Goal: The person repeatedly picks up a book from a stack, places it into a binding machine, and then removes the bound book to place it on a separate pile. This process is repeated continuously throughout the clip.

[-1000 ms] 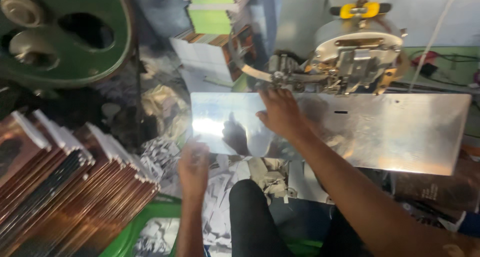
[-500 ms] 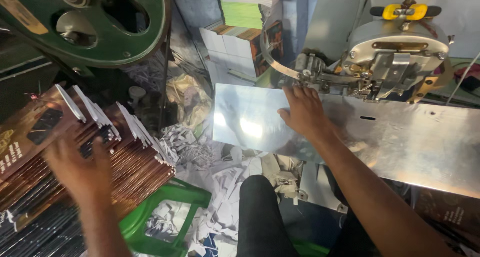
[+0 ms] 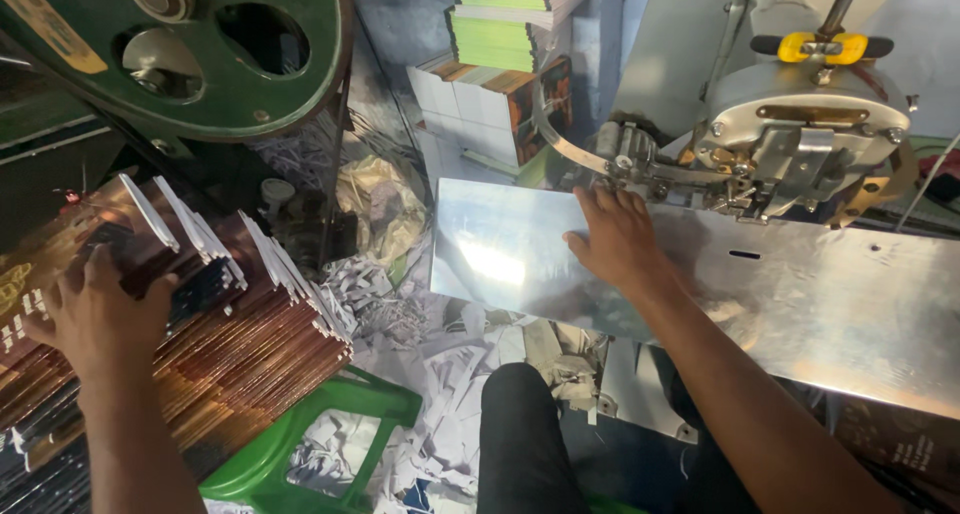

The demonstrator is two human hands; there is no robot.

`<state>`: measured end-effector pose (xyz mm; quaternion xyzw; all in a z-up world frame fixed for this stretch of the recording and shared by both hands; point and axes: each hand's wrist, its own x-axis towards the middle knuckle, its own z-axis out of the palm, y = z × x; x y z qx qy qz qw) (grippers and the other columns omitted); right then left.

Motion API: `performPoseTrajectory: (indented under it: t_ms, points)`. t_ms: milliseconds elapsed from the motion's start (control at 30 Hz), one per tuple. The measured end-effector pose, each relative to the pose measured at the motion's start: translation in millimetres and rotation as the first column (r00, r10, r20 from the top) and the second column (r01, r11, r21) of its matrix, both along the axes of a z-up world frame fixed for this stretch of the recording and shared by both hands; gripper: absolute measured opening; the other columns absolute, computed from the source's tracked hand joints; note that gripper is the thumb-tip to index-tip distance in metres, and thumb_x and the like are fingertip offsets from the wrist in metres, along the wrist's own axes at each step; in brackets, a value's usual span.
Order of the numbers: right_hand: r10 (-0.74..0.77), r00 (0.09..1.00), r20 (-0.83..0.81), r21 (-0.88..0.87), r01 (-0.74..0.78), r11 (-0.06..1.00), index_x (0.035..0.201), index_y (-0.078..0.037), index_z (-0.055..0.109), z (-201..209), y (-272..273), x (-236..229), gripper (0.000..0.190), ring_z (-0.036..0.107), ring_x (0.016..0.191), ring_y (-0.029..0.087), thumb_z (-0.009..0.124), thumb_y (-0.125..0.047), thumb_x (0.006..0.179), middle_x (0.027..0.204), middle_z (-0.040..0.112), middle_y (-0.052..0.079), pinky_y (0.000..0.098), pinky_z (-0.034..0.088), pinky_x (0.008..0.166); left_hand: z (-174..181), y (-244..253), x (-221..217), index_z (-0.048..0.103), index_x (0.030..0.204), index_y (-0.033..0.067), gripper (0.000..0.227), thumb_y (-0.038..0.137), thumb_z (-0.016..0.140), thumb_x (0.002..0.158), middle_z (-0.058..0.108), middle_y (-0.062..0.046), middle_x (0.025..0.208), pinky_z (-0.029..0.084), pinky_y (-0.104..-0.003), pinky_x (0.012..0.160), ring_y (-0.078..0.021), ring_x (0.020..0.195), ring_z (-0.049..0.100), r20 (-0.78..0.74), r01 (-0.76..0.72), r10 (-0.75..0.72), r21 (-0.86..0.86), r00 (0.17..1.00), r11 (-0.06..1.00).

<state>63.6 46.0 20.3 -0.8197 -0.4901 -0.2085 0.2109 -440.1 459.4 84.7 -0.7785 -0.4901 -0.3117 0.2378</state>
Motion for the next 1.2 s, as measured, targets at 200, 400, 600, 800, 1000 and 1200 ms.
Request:
performPoseTrajectory:
  t_ms: [200,400,600,800,1000,1200]
  points:
    - [0.0,1.0,-0.019,0.018,0.0,1.0,0.14,-0.006,0.056,-2.1,0.1,-0.7,0.071,0.054,0.127,0.038,0.077,-0.039,0.081,0.14,0.058,0.022,0.0493,0.037,0.11,-21.8,9.4,-6.5,0.063,0.136,0.0066,0.069,0.046,0.082,0.083,0.06,-0.02,0.139,0.022,-0.068,0.117,-0.0414,0.14,0.048,0.003,0.033,-0.033,0.074,0.999,0.997]
    - [0.006,1.0,0.005,0.026,-0.006,1.0,0.142,-0.006,0.055,-0.9,-0.9,-3.0,0.072,0.053,0.127,0.038,0.077,-0.039,0.082,0.143,0.057,0.022,0.0495,0.037,0.109,-19.3,-11.1,-4.2,0.073,0.123,0.02,0.025,0.029,0.07,0.1,0.07,-0.008,0.128,0.025,-0.063,0.116,-0.0347,0.131,0.056,0.033,-0.002,-0.003,0.152,0.999,0.988]
    - [0.006,1.0,-0.02,-0.01,-0.006,1.0,0.144,-0.004,0.054,2.7,-1.4,-5.7,0.072,0.052,0.13,0.037,0.076,-0.037,0.083,0.139,0.058,0.019,0.0501,0.038,0.111,-21.0,-58.1,3.7,0.073,0.117,0.0192,0.016,0.021,0.06,0.107,0.074,-0.001,0.125,0.027,-0.055,0.116,-0.0255,0.116,0.058,0.054,0.064,-0.077,0.205,0.996,0.977]
    - [0.023,1.0,0.01,0.159,-0.024,0.987,0.14,0.007,0.054,7.3,23.0,-30.2,0.072,0.051,0.132,0.044,0.075,-0.028,0.081,0.146,0.051,0.029,0.0492,0.043,0.112,-17.1,-112.9,24.0,0.072,0.12,0.018,0.012,0.022,0.063,0.114,0.073,0.001,0.128,0.027,-0.048,0.118,-0.0226,0.119,0.059,0.023,0.143,-0.157,0.292,0.987,0.946]
    - [0.43,0.68,-0.594,0.364,-0.249,0.897,0.139,-0.008,0.06,31.0,82.8,-111.3,0.065,0.068,0.121,0.03,0.07,-0.047,0.088,0.134,0.068,0.022,0.0425,0.054,0.104,-15.5,-166.7,56.5,0.077,0.119,0.0176,0.008,0.023,0.075,0.113,0.075,0.001,0.124,0.028,-0.051,0.116,-0.0188,0.117,0.062,0.076,0.229,-0.257,0.269,0.963,0.936]
    - [0.375,-0.54,-0.753,0.574,-0.26,0.777,0.138,-0.009,0.05,62.4,149.6,-211.2,0.071,0.07,0.105,0.029,0.061,-0.061,0.09,0.115,0.07,0.018,0.0422,0.059,0.093,-8.7,-205.2,85.4,0.078,0.122,0.0212,0.021,0.012,0.073,0.103,0.075,0.003,0.126,0.025,-0.057,0.123,-0.0147,0.123,0.064,0.069,0.224,-0.255,0.301,0.964,0.927]
